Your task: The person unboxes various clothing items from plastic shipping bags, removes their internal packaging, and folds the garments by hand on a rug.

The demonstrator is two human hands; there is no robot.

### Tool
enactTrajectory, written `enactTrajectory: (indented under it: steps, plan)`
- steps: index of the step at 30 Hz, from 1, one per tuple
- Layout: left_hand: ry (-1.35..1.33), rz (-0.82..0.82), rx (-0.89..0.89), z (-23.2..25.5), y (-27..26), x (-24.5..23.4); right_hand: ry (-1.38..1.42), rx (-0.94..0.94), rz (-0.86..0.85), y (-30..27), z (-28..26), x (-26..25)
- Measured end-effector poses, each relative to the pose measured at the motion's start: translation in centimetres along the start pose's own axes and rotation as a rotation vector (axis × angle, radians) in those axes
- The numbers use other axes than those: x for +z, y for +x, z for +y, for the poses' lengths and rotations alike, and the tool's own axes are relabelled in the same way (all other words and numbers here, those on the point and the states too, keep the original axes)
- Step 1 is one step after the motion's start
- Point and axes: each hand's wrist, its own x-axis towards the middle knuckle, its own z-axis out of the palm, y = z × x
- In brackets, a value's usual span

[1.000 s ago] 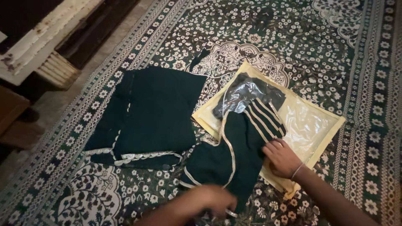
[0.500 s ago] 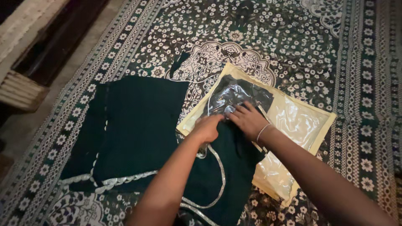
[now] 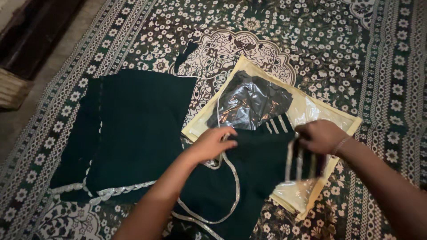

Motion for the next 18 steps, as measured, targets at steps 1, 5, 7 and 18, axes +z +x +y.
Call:
enactTrajectory:
  steps: [1,5,7,18]
  plan:
    - [0.141,0.059,-0.095,-0.3,1.0,0.2,-0.019,-0.096,0.143,1.0,0.3,0.5]
    - [0.504,0.254,0.025,-0.8,2.5,0.6,-0.108,-0.306,0.307,4.3,-0.3,1.5]
    - [0.54,0.228,0.18,-0.6,2.8,0.3,-0.118,-0.347,0.242,5.1,-1.0,1.4]
    - [0.464,-0.1,0.098,0.4,3.8,-1.8,-0.221,-0.125,-0.109,2.9,-1.6,-1.3]
